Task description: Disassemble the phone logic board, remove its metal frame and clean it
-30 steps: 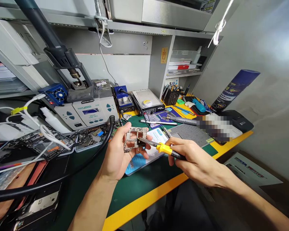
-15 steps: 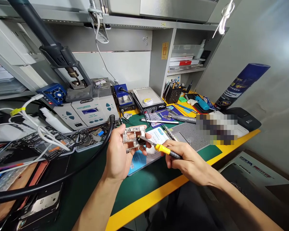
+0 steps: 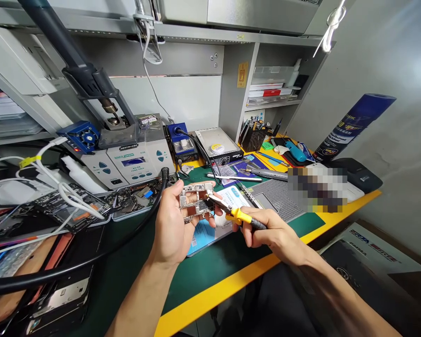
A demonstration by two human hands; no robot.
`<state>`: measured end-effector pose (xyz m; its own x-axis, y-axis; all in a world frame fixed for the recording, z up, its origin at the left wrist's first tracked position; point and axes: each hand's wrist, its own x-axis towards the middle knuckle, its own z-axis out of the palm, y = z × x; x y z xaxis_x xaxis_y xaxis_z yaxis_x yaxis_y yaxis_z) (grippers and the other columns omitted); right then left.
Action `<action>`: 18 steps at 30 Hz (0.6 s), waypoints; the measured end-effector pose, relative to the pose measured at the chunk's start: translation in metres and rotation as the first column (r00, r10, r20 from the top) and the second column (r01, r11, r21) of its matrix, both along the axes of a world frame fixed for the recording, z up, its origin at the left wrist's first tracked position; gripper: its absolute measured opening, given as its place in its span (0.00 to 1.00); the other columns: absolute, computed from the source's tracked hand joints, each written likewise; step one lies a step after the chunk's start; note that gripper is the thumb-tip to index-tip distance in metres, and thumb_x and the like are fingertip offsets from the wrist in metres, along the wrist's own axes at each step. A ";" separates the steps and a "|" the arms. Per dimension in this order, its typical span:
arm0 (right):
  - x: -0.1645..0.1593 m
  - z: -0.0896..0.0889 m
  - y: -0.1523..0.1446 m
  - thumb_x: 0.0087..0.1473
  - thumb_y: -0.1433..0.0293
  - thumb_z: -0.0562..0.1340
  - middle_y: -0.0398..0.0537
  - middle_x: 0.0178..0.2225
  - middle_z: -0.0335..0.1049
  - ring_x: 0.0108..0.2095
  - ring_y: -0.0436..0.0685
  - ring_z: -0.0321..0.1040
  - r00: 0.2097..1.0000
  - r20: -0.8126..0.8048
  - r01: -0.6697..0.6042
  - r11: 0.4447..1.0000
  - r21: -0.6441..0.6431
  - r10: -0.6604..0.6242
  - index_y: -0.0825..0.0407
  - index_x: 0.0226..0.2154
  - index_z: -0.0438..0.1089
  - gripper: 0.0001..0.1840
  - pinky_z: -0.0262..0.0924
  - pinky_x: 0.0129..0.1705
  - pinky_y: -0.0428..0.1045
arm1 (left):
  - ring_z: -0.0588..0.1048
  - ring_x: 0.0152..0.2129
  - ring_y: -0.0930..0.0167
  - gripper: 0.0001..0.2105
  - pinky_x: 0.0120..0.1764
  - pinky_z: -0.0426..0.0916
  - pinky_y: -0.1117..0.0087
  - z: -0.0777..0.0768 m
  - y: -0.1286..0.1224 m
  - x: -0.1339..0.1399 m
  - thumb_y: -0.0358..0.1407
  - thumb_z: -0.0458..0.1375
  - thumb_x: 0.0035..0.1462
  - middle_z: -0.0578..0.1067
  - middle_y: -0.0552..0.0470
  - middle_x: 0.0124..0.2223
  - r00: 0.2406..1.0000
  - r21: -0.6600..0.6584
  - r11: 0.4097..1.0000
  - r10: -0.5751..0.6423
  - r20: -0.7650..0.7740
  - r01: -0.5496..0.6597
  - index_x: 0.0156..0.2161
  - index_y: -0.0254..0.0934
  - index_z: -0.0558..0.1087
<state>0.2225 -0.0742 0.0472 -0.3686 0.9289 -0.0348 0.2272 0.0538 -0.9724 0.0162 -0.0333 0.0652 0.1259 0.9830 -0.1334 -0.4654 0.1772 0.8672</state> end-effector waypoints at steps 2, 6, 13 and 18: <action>0.000 -0.002 0.001 0.36 0.74 0.58 0.46 0.33 0.69 0.36 0.56 0.64 1.000 -0.029 -0.004 1.000 -0.007 0.004 0.52 0.19 0.67 0.03 0.56 0.36 0.50 | 0.78 0.26 0.58 0.23 0.24 0.73 0.60 -0.002 0.001 -0.001 0.48 0.53 0.63 0.83 0.40 0.38 1.000 0.009 1.000 0.006 0.002 -0.006 0.38 0.29 0.83; -0.001 -0.006 0.005 0.35 0.75 0.58 0.46 0.33 0.70 0.37 0.56 0.65 0.995 -0.096 -0.007 1.000 -0.026 0.005 0.52 0.18 0.68 0.03 0.56 0.41 0.50 | 0.79 0.26 0.58 0.24 0.23 0.73 0.61 -0.001 0.001 -0.002 0.49 0.53 0.63 0.84 0.40 0.37 1.000 0.011 1.000 0.007 0.010 -0.007 0.37 0.30 0.83; -0.001 -0.020 0.006 0.33 0.77 0.60 0.47 0.31 0.71 0.38 0.57 0.64 0.969 -0.247 -0.013 0.991 -0.133 -0.021 0.53 0.18 0.71 0.05 0.54 0.38 0.50 | 0.79 0.24 0.59 0.23 0.23 0.72 0.62 0.004 -0.001 -0.002 0.47 0.52 0.63 0.83 0.40 0.34 0.999 -0.041 0.999 -0.020 0.041 0.021 0.40 0.29 0.82; -0.001 -0.034 0.007 0.32 0.76 0.59 0.48 0.28 0.70 0.38 0.59 0.65 0.940 -0.339 -0.025 0.986 -0.162 -0.032 0.53 0.18 0.72 0.06 0.54 0.36 0.50 | 0.79 0.26 0.60 0.23 0.24 0.72 0.63 0.002 0.000 -0.003 0.46 0.50 0.64 0.83 0.39 0.37 0.999 -0.044 0.999 -0.006 0.044 0.008 0.41 0.29 0.82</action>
